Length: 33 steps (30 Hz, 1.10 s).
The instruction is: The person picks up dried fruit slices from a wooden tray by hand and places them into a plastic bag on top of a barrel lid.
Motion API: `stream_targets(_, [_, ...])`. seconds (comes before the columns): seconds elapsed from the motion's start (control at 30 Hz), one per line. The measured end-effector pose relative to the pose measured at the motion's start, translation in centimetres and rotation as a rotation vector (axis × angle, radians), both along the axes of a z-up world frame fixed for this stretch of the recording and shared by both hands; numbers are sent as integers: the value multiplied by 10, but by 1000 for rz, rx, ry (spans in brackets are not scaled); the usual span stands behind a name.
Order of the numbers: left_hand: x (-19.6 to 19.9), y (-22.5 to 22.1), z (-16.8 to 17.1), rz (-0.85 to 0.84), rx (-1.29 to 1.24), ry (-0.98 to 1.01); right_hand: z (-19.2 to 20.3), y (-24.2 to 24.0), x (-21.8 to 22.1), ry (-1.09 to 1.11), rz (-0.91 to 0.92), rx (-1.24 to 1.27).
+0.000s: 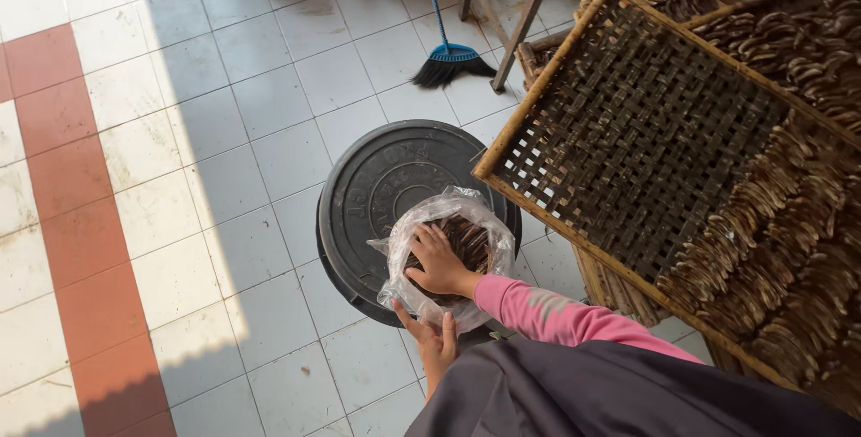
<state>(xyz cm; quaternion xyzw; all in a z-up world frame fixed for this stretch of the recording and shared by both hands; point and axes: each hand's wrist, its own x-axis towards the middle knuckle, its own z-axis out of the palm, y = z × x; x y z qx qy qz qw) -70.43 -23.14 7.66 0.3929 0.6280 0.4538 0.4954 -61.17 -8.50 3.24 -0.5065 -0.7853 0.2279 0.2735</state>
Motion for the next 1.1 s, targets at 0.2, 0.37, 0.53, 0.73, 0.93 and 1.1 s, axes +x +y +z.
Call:
stream_targets(0.2, [18,2,17,16,67,465,61,-2,28,0,-141,-348])
stream_targets(0.37, [22,9,38,161,317,816,124,-35,69,101,-105,-215])
stream_targets(0.53, [60,12,61,167,763,896,139,-100,176,221,-160,306])
stream_targets(0.73, [181,13,58,-422,896,657,77,-227,343,111,-545,120])
stream_targets(0.93, [348,-19,-2,-1056,869,513,-7,-333,457,21,-909,-73])
stream_targets(1.1, [443,-38,-63,-1291,974,629,-63,-349,499,-105,-808,-11])
